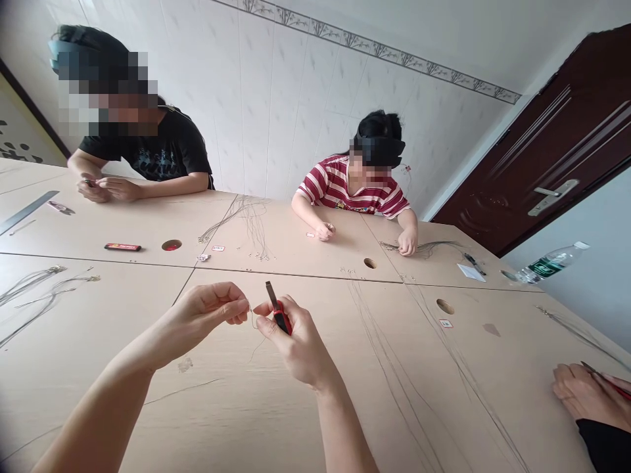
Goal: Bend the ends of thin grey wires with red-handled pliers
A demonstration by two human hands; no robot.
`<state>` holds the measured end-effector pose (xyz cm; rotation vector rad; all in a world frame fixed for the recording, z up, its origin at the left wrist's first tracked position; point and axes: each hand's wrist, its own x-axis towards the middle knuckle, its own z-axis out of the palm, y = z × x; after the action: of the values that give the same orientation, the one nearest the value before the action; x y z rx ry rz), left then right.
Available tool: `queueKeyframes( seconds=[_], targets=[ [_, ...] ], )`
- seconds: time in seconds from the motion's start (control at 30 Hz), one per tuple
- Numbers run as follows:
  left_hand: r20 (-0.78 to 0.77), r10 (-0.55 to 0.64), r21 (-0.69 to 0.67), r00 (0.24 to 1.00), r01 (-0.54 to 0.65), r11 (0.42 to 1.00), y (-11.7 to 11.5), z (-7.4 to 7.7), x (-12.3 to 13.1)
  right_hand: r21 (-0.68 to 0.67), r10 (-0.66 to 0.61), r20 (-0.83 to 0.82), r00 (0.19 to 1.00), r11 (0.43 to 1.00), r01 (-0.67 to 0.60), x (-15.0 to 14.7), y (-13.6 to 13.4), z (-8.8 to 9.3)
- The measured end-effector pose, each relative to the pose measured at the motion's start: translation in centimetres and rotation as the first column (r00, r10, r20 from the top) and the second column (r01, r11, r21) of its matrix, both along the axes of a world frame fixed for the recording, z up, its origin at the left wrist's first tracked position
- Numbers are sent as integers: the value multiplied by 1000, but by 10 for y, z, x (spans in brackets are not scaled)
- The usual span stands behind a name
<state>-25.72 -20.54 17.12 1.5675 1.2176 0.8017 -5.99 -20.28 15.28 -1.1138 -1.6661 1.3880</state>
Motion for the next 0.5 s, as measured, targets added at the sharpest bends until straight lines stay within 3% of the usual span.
queueKeyframes(
  seconds=[0.5],
  targets=[
    [-38, -11, -2, 999, 11, 1000, -2, 1, 5, 49, -41, -31, 999, 998, 42, -8, -6, -4]
  ],
)
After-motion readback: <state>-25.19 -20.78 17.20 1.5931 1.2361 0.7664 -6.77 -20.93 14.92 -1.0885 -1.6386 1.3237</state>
